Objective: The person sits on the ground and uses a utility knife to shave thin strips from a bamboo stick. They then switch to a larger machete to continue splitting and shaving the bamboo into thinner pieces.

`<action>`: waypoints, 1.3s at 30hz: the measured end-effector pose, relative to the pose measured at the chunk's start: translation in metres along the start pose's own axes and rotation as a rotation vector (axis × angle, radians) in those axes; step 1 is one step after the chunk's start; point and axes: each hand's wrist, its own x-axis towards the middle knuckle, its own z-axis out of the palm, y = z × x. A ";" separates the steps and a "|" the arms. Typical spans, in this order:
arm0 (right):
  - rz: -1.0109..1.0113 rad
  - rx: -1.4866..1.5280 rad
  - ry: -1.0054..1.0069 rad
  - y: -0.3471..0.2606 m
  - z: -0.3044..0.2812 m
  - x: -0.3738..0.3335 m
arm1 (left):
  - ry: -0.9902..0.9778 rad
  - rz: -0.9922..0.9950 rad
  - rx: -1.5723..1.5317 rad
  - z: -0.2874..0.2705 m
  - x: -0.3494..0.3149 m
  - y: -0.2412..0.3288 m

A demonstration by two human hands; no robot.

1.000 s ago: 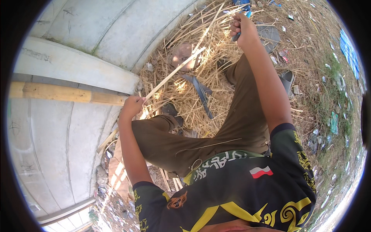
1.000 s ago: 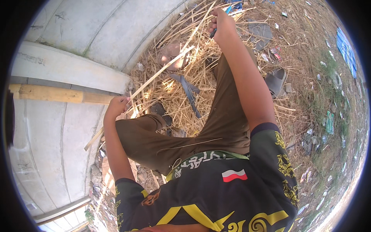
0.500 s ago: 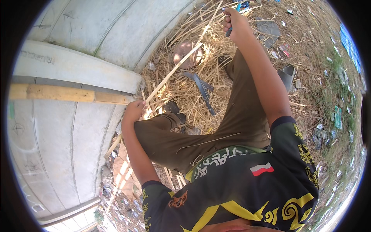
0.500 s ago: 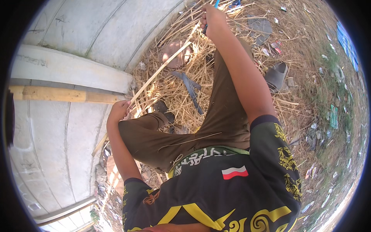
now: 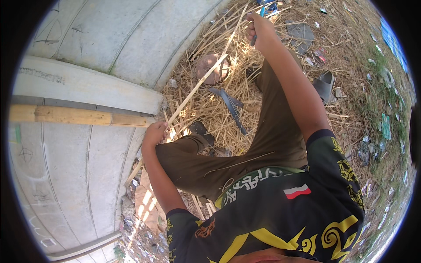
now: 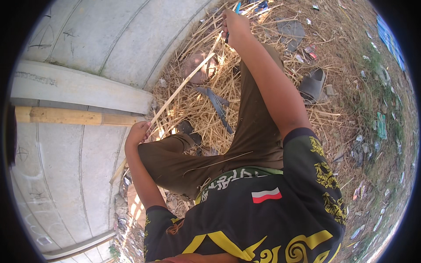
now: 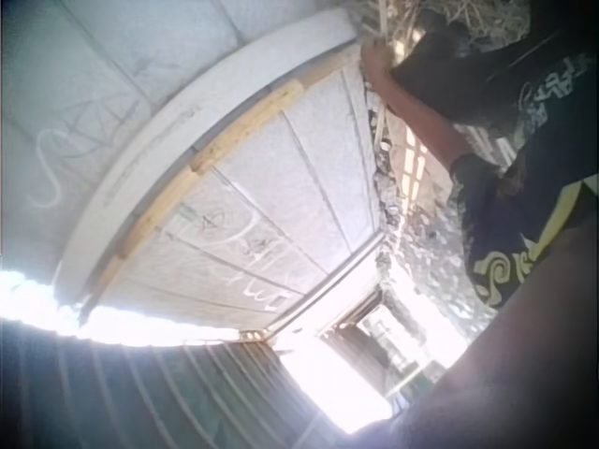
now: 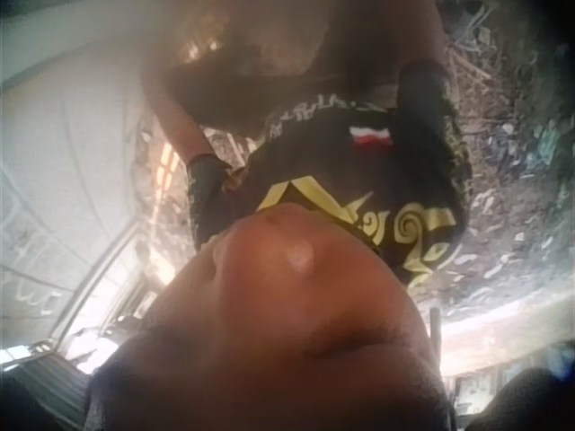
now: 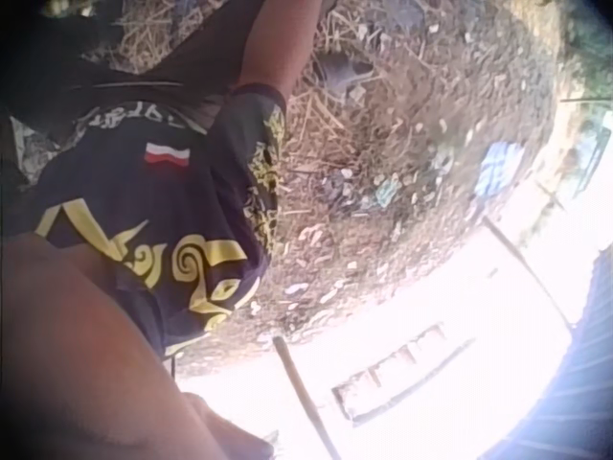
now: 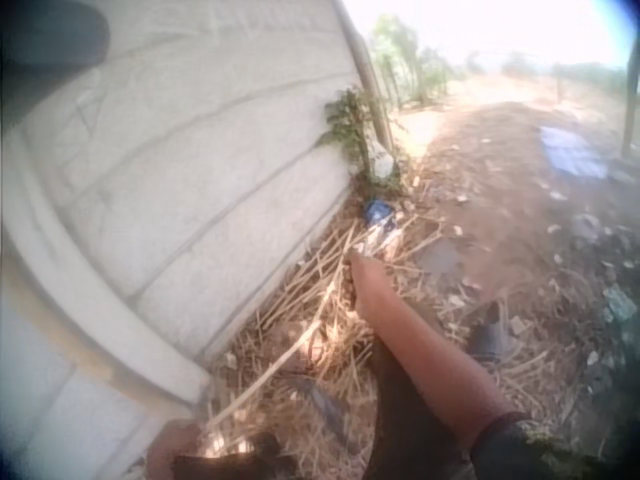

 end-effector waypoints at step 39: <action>0.047 -0.044 0.039 0.006 -0.013 0.025 | 0.181 -0.107 -0.021 0.014 -0.108 0.008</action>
